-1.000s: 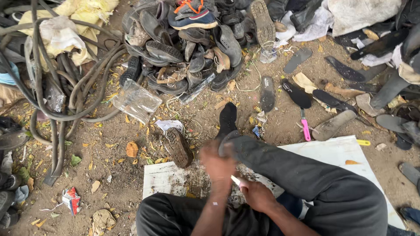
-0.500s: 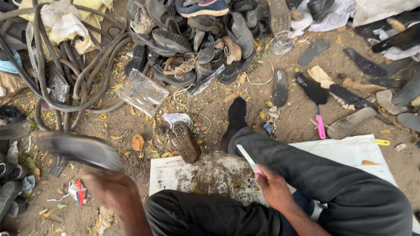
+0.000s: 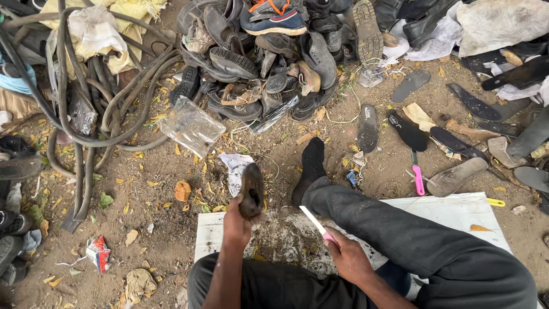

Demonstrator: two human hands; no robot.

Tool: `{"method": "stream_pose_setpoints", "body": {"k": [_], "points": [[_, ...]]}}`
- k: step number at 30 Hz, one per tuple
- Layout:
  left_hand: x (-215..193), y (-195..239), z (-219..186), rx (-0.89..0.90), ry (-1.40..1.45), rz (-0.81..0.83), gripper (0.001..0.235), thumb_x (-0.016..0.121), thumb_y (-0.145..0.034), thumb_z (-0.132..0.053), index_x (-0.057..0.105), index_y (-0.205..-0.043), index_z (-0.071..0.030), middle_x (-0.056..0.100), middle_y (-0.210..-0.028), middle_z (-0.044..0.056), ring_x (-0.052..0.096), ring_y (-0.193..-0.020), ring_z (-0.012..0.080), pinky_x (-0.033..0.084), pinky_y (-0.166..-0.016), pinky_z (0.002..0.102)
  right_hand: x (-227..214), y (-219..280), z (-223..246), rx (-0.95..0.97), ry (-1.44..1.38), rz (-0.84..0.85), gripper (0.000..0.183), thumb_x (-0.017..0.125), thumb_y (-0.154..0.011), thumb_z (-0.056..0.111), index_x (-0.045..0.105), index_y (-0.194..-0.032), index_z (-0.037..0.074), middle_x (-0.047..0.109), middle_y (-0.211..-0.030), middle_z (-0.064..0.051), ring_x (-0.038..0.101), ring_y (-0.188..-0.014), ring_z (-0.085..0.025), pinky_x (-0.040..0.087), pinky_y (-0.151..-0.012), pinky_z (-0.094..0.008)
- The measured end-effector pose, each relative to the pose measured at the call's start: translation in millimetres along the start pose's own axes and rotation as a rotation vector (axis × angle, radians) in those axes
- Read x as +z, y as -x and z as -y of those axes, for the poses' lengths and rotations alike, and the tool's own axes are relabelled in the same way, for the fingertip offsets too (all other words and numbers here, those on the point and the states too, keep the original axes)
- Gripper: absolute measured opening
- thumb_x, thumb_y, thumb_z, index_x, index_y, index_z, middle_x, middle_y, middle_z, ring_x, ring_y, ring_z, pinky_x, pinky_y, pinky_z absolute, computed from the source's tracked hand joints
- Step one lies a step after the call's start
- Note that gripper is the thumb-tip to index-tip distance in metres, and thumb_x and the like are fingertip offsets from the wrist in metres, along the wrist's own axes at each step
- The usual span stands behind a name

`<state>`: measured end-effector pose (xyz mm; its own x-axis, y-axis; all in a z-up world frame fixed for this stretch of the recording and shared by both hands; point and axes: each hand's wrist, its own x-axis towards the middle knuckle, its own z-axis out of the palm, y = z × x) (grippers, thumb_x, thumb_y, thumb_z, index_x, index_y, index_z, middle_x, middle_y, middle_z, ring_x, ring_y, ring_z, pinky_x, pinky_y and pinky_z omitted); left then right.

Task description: The person sits on the ground and uses a pink-handled knife to scrape and clean the sole of a black shoe. They repeatedly scrape the sole and edges, then place the shoe aside and pick up another shoe to continue the scraping process.

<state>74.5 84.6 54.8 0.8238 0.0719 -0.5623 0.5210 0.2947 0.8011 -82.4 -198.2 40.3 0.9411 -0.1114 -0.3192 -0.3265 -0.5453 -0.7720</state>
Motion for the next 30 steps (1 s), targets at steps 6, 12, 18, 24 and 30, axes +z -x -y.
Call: {"method": "stream_pose_setpoints", "body": {"k": [6, 12, 18, 24, 30], "points": [[-6, 25, 17, -0.249, -0.121, -0.308, 0.073, 0.045, -0.101, -0.056, 0.043, -0.148, -0.001, 0.052, -0.146, 0.026, 0.058, -0.128, 0.0429, 0.061, -0.092, 0.055, 9, 1, -4, -0.229, -0.018, -0.060, 0.043, 0.065, -0.095, 0.023, 0.059, -0.135, 0.008, 0.078, -0.100, -0.015, 0.077, -0.083, -0.028, 0.057, -0.073, -0.040], [-5, 36, 19, 0.263, -1.679, -0.188, 0.067, 0.069, -0.090, -0.045, 0.050, -0.145, -0.011, 0.020, -0.160, 0.025, 0.022, -0.148, 0.0453, 0.032, -0.118, 0.056, -6, 9, 4, -0.273, -0.057, -0.118, 0.044, 0.065, -0.095, 0.023, 0.060, -0.136, 0.008, 0.079, -0.101, -0.016, 0.077, -0.088, -0.030, 0.058, -0.075, -0.040], [15, 15, 34, 0.329, -1.928, 0.208, 0.030, 0.055, -0.104, -0.023, 0.059, -0.127, -0.006, 0.018, -0.163, 0.035, 0.023, -0.151, 0.0516, 0.035, -0.115, 0.054, -7, 37, 35, -0.115, -0.002, -0.031, 0.047, 0.066, -0.094, 0.025, 0.059, -0.139, 0.013, 0.077, -0.091, -0.016, 0.077, -0.076, -0.029, 0.057, -0.070, -0.042], [45, 21, 49, 0.599, -1.873, 0.217, 0.027, 0.048, -0.101, -0.013, 0.062, -0.123, -0.007, 0.016, -0.164, 0.034, 0.016, -0.152, 0.0498, 0.021, -0.122, 0.058, 0, 48, 30, -0.397, -0.047, -0.101, 0.042, 0.067, -0.093, 0.023, 0.062, -0.131, 0.006, 0.079, -0.092, -0.015, 0.077, -0.077, -0.028, 0.058, -0.067, -0.041], [40, 42, 30, 0.683, -2.305, 0.481, 0.037, 0.040, -0.108, -0.024, 0.063, -0.121, 0.002, 0.043, -0.147, 0.024, 0.030, -0.146, 0.0388, 0.014, -0.128, 0.056, 9, 18, -10, -0.032, 0.180, 0.029, 0.046, 0.061, -0.098, 0.028, 0.057, -0.140, 0.011, 0.075, -0.079, -0.015, 0.070, -0.062, -0.028, 0.052, -0.062, -0.044]]}}
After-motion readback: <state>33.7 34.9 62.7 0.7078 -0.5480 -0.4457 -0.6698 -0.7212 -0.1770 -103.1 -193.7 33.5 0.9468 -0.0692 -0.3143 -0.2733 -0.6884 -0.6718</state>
